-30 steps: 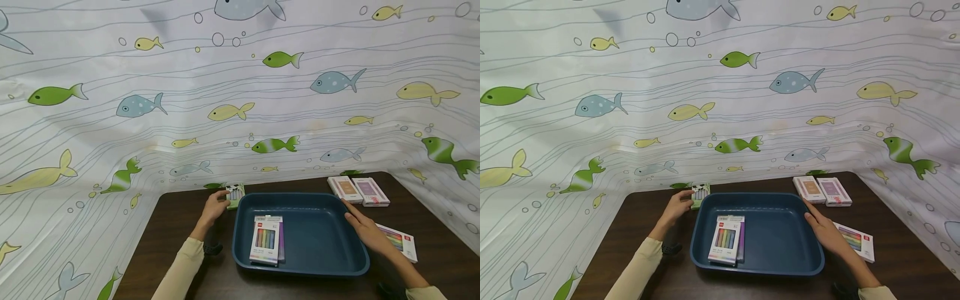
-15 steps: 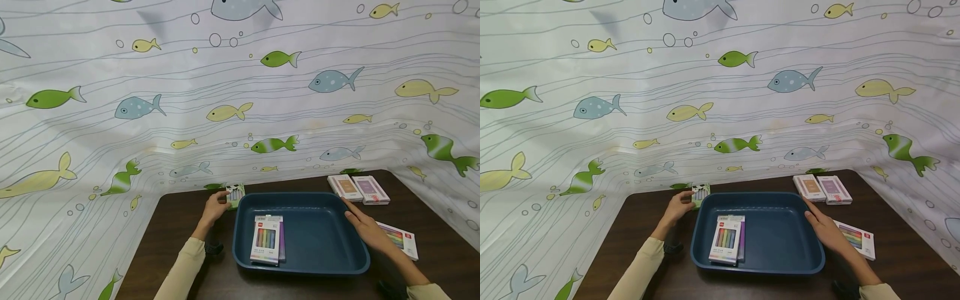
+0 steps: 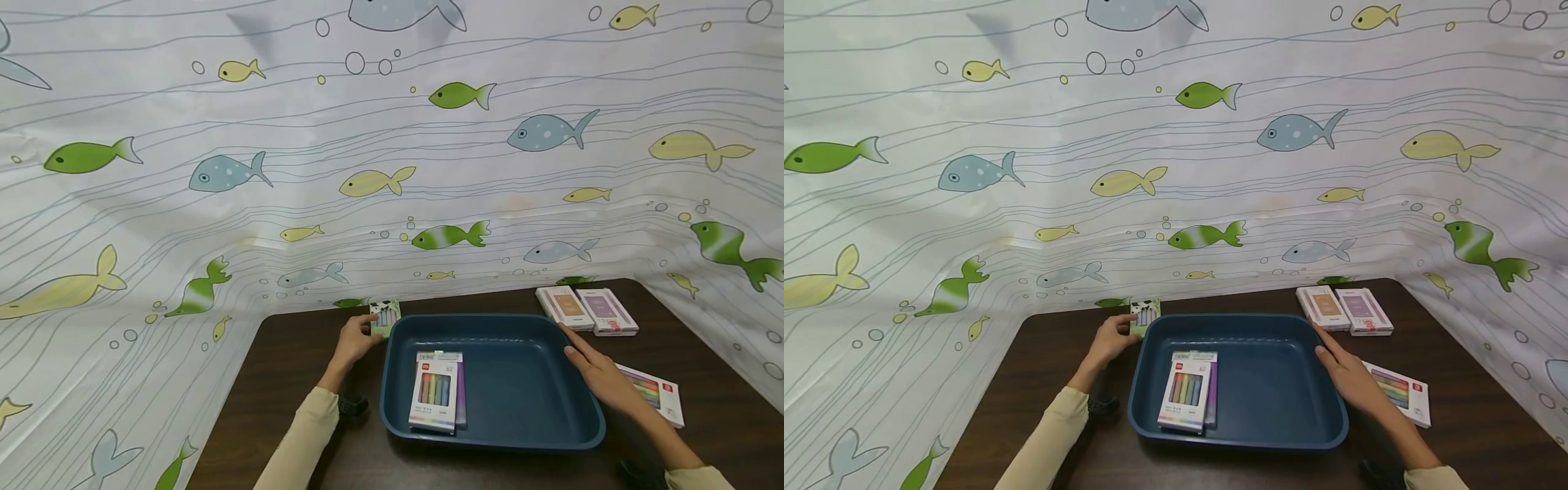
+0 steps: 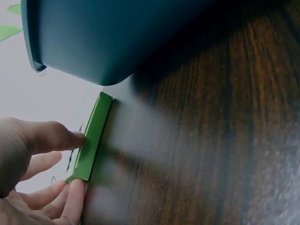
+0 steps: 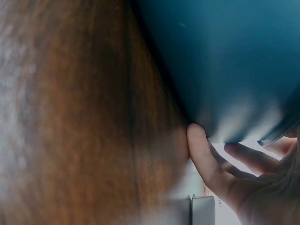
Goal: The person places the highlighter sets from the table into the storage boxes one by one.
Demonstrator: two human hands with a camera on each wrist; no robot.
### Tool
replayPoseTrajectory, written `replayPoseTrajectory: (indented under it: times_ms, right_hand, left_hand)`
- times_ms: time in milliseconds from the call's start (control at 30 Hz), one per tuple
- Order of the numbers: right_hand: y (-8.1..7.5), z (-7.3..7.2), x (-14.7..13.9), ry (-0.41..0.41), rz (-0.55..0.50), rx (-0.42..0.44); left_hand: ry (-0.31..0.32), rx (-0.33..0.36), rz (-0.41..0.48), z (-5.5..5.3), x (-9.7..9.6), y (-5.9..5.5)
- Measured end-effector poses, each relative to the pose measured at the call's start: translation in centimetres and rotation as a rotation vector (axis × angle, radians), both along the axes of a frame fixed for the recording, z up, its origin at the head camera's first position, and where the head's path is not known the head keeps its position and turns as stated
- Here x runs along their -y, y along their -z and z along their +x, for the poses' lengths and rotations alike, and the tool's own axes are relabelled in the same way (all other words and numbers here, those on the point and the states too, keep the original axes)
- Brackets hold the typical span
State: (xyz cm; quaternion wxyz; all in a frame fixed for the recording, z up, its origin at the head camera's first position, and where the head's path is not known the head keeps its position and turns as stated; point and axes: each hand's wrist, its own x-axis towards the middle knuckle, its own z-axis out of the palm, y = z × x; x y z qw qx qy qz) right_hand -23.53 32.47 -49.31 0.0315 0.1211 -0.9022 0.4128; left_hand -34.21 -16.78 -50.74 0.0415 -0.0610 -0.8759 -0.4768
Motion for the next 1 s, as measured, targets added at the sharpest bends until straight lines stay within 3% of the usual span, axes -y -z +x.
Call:
replayPoseTrajectory:
  times_ms: [367, 633, 1000]
  right_hand:
    - [0.18, -0.01, 0.01, 0.007, 0.019, -0.010]
    - [0.18, -0.04, -0.03, 0.003, 0.008, -0.004]
    - [0.16, -0.11, -0.05, -0.001, 0.003, -0.001]
  left_hand:
    - [-0.015, -0.085, -0.113, -0.04, -0.38, 0.53]
    - [-0.017, -0.133, -0.138, -0.16, -0.47, 0.90]
    - [-0.021, -0.139, -0.143, -0.17, -0.54, 0.82]
